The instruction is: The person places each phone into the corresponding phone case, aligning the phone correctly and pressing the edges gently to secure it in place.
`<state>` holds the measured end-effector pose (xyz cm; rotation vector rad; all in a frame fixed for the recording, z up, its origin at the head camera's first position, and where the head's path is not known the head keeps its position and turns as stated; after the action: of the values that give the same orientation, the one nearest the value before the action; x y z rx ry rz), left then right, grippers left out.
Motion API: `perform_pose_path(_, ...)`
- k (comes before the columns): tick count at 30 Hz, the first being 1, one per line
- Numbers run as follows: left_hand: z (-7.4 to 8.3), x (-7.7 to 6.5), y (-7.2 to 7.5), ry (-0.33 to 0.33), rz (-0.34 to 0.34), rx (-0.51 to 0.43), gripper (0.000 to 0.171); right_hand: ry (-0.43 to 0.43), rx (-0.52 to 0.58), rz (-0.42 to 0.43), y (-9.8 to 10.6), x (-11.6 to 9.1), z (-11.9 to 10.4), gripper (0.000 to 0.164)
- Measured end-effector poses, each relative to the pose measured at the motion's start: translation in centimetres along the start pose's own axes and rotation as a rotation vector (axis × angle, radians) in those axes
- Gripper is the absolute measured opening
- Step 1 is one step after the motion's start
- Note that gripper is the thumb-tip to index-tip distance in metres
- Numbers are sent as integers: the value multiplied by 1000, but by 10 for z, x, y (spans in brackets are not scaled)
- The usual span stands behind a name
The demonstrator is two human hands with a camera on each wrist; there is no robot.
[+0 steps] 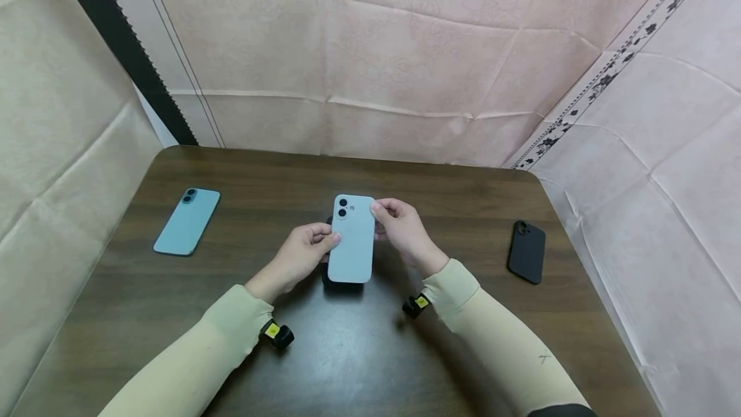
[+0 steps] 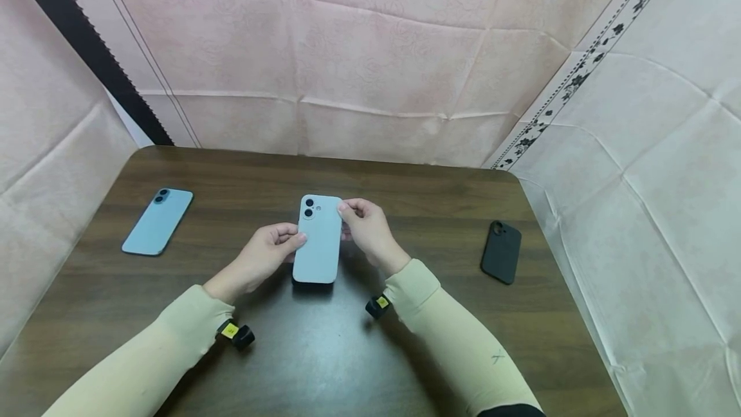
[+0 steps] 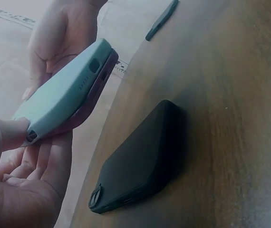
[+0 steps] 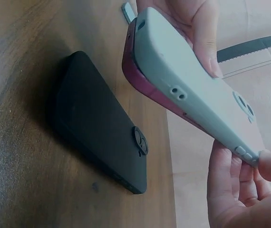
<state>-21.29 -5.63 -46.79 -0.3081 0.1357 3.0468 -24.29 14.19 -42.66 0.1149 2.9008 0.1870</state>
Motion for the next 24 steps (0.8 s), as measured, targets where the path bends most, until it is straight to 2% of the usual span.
perform_pose_path(10, 0, -1, 1, 2, 29, 17, 27, -4, -7, -28, 1, 0, 2, 30)
perform_pose_path(17, 0, 0, 2, 0, 43, -4, 27, 17, -18, -41, 0, -2, 3, 28)
perform_pose_path(24, 4, -1, 7, -25, 113, -31, 27, 17, -57, -84, -5, -5, 7, 32)
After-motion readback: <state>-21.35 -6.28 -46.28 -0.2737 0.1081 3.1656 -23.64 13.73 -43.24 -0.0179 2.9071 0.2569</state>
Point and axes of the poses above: each hand's wrist, its own x-axis towards the middle knuckle, its own y-axis out of the back of the hand, z = x × y, the point moved 4 cm from there along x, towards the middle knuckle, and after that the axes turned 13 degrees about z, right-handed, at the moved point
